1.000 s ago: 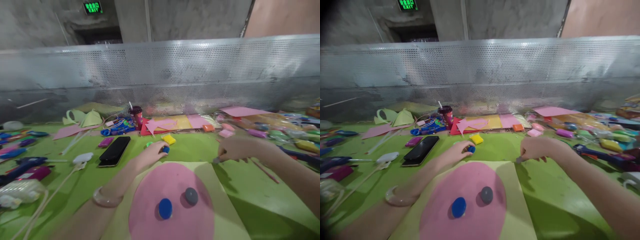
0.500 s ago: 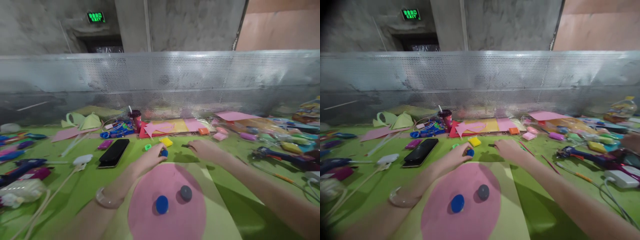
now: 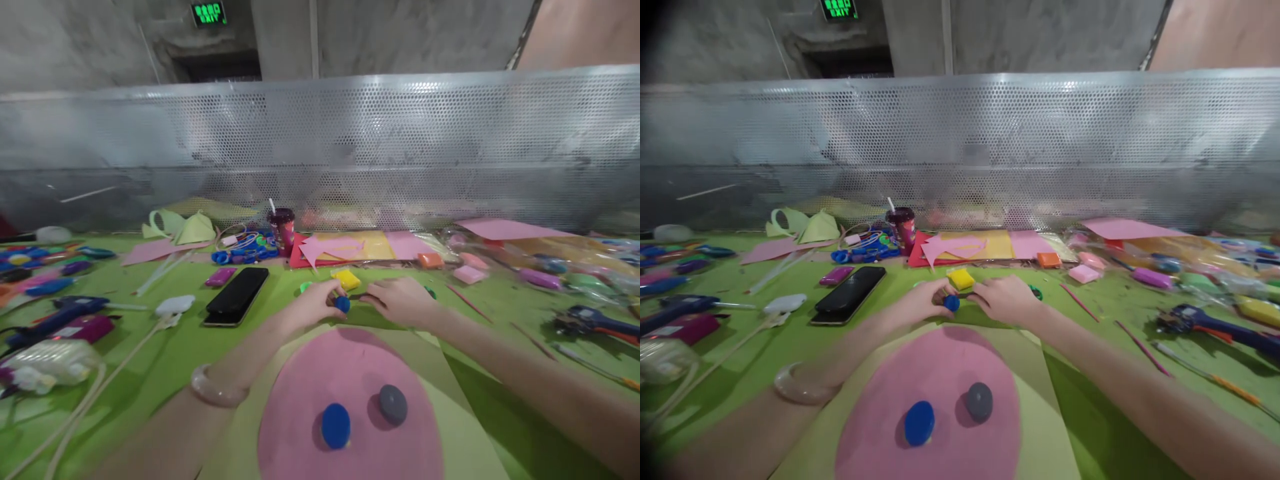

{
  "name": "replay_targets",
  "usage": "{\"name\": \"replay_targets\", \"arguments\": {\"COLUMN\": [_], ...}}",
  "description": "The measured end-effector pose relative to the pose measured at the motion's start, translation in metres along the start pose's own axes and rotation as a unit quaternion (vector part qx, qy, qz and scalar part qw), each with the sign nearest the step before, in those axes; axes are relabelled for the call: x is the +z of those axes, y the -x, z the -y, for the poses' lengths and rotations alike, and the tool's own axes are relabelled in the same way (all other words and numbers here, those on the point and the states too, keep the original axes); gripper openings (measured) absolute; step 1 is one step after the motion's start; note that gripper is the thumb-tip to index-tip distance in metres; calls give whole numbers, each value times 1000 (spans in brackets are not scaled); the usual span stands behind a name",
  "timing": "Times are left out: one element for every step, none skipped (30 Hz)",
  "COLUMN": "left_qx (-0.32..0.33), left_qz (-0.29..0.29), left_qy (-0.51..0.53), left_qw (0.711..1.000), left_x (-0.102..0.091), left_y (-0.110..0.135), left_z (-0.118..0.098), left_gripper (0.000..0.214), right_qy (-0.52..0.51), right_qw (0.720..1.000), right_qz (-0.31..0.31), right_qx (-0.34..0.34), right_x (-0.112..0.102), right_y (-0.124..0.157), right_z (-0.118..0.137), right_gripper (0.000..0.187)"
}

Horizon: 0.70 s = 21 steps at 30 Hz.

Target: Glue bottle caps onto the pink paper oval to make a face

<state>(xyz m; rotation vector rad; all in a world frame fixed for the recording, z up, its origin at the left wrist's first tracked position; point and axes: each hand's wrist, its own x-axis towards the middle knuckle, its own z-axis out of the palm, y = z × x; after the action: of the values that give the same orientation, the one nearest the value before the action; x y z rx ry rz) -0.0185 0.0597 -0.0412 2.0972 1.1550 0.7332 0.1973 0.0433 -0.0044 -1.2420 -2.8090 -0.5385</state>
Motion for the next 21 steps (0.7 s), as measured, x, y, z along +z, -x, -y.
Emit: {"name": "replay_targets", "arguments": {"left_qx": [0, 0, -2, -4, -6, -7, -8, -8, -7, -5, -2, 0, 3, 7, 10, 12, 13, 15, 16, 18, 18], "left_qz": [-3, -6, -11, -16, -18, -17, -14, -9, -4, 0, 4, 7, 10, 12, 12, 12, 11, 10, 10, 11, 10], "left_qy": [-4, -9, -15, -20, -24, -27, -31, -36, -41, -45, -47, -49, -50, -51, -53, -55, -58, -60, -61, -59, -56], "left_qw": [1000, 1000, 1000, 1000, 1000, 999, 999, 999, 999, 999, 999, 999, 999, 999, 998, 998, 998, 998, 998, 998, 998], "left_x": [-1, -1, -2, -3, -4, -5, -6, -7, -8, -8, -9, -9, -9, -9, -9, -9, -8, -8, -8, -8, -8], "left_y": [0, 0, 1, 1, 1, 1, 1, 0, 0, 0, -1, -1, -1, -1, -1, -1, -1, -1, -1, -1, 0], "left_z": [-1, -2, -3, -5, -6, -7, -8, -8, -8, -7, -6, -5, -4, -4, -4, -4, -4, -5, -5, -6, -7], "left_gripper": [29, 28, 28, 28, 27, 26, 24, 23, 22, 22, 22, 23, 23, 23, 23, 23, 22, 22, 22, 21, 21], "right_qy": [2, 4, 7, 9, 10, 11, 12, 12, 12, 12, 11, 9, 9, 8, 7, 7, 6, 5, 4, 2, 0], "right_qw": [1000, 1000, 1000, 1000, 1000, 999, 999, 999, 999, 999, 999, 999, 999, 999, 999, 999, 999, 999, 999, 999, 999], "right_qz": [-9, -16, -22, -25, -27, -28, -30, -32, -32, -30, -26, -22, -18, -14, -11, -9, -6, -2, 2, 7, 13], "right_qx": [2, 3, 4, 5, 7, 12, 19, 25, 30, 31, 30, 29, 29, 30, 32, 35, 38, 41, 43, 44, 46], "right_x": [3, 7, 11, 15, 19, 22, 24, 26, 26, 27, 27, 27, 26, 26, 26, 26, 25, 24, 23, 22, 21], "right_y": [-2, -4, -5, -5, -5, -5, -6, -6, -6, -6, -7, -7, -7, -7, -7, -7, -7, -7, -7, -7, -7], "right_z": [2, 3, 5, 6, 7, 6, 6, 5, 3, 2, 0, -1, -1, -1, -1, -1, 0, 0, 1, 1, 1], "right_gripper": [42, 41, 40, 39, 38, 38, 39, 40, 40, 39, 39, 39, 39, 39, 40, 40, 41, 41, 42, 42, 42]}}
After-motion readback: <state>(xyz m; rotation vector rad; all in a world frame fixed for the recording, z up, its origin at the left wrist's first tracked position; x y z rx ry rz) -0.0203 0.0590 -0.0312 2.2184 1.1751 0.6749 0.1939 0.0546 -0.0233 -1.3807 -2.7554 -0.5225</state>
